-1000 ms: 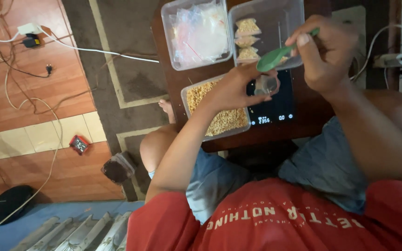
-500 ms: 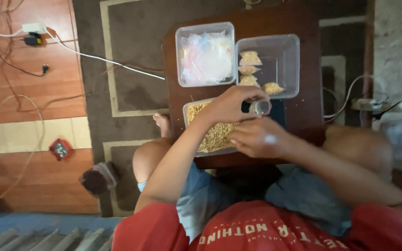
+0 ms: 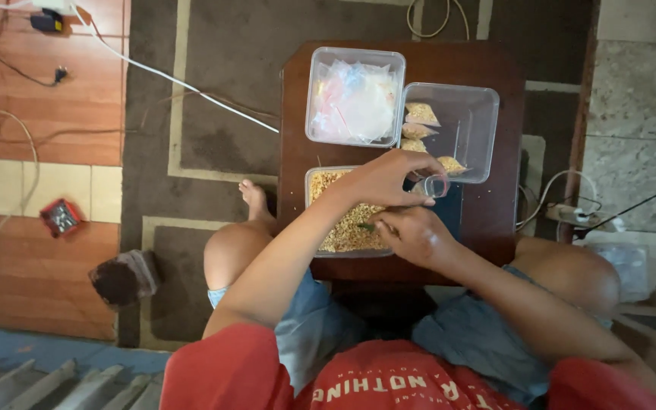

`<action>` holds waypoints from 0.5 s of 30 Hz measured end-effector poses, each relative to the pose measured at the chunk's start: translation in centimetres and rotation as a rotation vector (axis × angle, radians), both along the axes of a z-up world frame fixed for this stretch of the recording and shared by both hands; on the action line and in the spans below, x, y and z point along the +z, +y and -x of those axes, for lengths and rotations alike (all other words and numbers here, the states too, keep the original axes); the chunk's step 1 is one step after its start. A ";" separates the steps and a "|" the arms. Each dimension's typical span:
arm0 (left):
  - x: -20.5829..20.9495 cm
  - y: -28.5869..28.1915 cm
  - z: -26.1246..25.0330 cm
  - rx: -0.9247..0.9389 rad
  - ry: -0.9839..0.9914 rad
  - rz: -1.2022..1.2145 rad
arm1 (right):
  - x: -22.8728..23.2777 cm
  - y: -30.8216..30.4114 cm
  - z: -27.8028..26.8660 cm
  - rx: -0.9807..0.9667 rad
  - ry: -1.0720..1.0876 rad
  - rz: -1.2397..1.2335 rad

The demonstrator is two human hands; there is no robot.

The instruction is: The person weighs and adjusts the amount of grain in small plastic bags using a digital scale and a spoon.

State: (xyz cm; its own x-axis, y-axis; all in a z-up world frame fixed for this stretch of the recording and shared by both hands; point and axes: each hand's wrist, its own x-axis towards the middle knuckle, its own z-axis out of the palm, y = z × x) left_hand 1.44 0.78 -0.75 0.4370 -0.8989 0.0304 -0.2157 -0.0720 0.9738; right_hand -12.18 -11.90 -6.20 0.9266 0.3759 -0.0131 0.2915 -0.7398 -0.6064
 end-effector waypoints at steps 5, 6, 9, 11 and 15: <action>-0.5 -0.2 -0.1 0.041 0.026 0.026 | -0.2 -0.8 0.2 -0.097 0.072 -0.138; -1.0 -0.3 -0.1 0.046 0.019 0.036 | 0.2 -0.9 0.2 -0.140 0.096 -0.168; -1.0 -0.1 -0.3 0.068 0.026 0.099 | 2.0 -0.5 -0.6 -0.278 0.219 -0.311; -1.4 -0.5 -1.2 0.067 -0.017 0.118 | 2.0 -0.9 -1.3 -0.320 0.243 -0.298; -4.0 -1.3 -0.5 0.130 -0.007 0.181 | 1.4 -2.4 -0.5 -0.457 0.363 -0.366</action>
